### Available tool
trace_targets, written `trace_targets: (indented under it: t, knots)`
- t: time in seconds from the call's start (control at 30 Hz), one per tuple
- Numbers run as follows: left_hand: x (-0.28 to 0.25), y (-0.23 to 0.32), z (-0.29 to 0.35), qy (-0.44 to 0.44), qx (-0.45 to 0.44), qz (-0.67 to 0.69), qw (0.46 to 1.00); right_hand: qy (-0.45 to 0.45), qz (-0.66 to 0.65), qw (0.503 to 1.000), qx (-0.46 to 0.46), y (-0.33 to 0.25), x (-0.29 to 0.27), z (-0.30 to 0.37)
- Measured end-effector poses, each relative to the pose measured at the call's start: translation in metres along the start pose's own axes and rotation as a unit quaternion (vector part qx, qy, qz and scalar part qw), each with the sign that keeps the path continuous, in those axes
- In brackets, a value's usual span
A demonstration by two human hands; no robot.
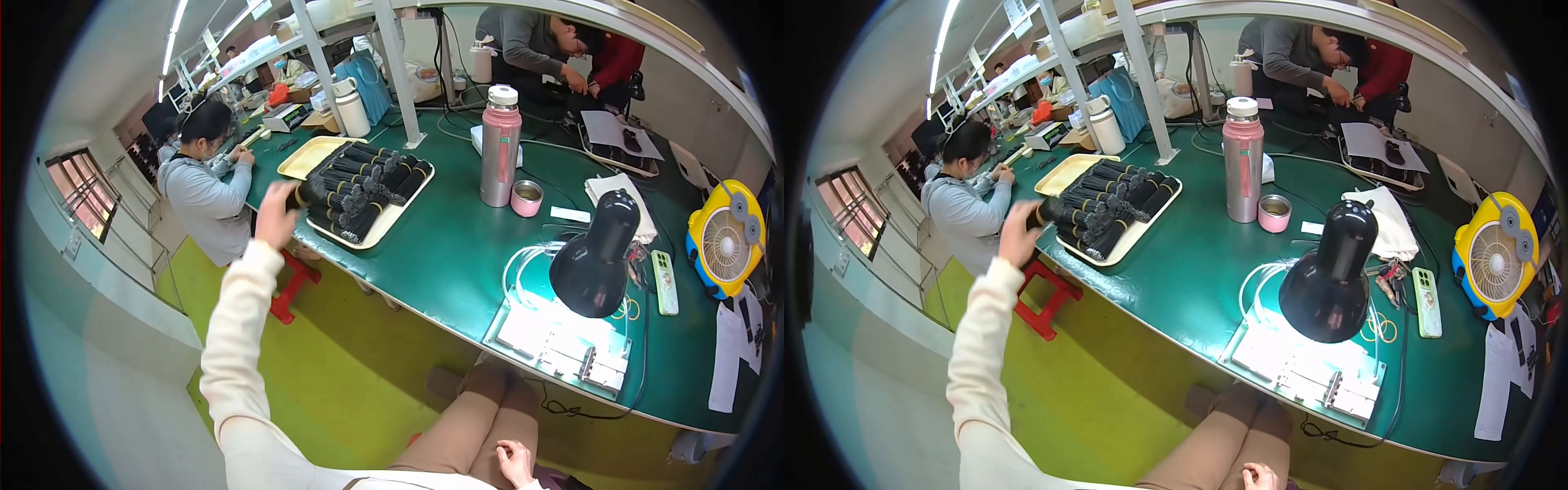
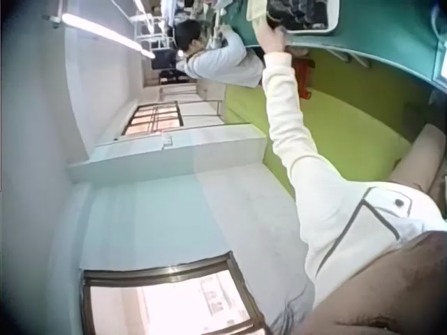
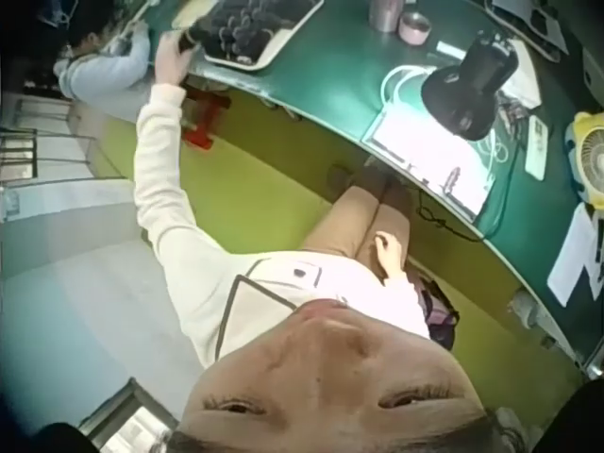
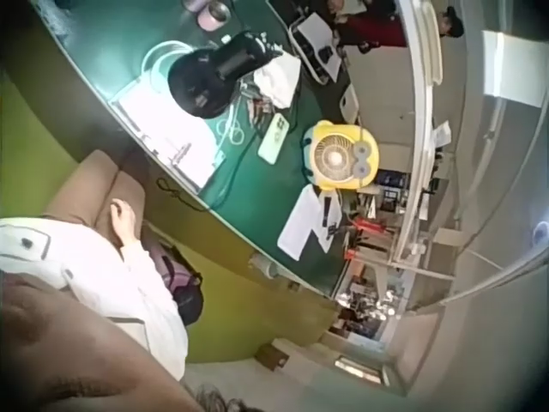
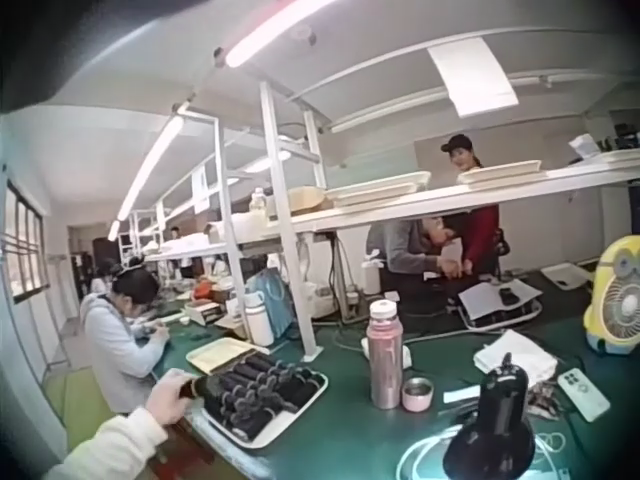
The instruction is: The person gathers black wires by hand, wraps a rubber band around the bundle, places it onto a tray, and arranges sheets of paper and wire bundles on the workbench.
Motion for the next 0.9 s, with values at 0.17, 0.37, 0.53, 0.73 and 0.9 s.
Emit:
trace_targets:
  t: [0.17,0.37,0.53,0.73,0.9]
  knots:
    - [0.053,-0.020,-0.107,-0.021,0.171,-0.119,0.978,-0.031,-0.019,0.998,0.051,-0.005,-0.008,-0.007]
    - [0.127,-0.012,-0.154,-0.083,0.129,-0.171,0.973,-0.021,-0.005,0.997,0.078,-0.004,-0.008,-0.012]
    - [0.161,-0.020,-0.165,-0.128,0.100,-0.219,0.962,-0.005,-0.010,0.995,0.098,-0.005,-0.005,-0.016]
    - [0.188,-0.028,-0.163,-0.182,0.083,-0.245,0.949,-0.005,-0.002,0.993,0.115,-0.008,-0.005,-0.023]
    - [0.193,-0.021,-0.166,-0.175,0.077,-0.247,0.950,0.002,-0.022,0.992,0.127,-0.008,-0.009,-0.026]
Point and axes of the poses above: each hand's wrist, its own z-axis away from the middle knuckle, its own x-axis out of the palm, y = z × x, the point moved 1 cm from there along -z, towards the middle knuckle, and after that the axes turned 5 degrees about -x, right-handed, at the moved point
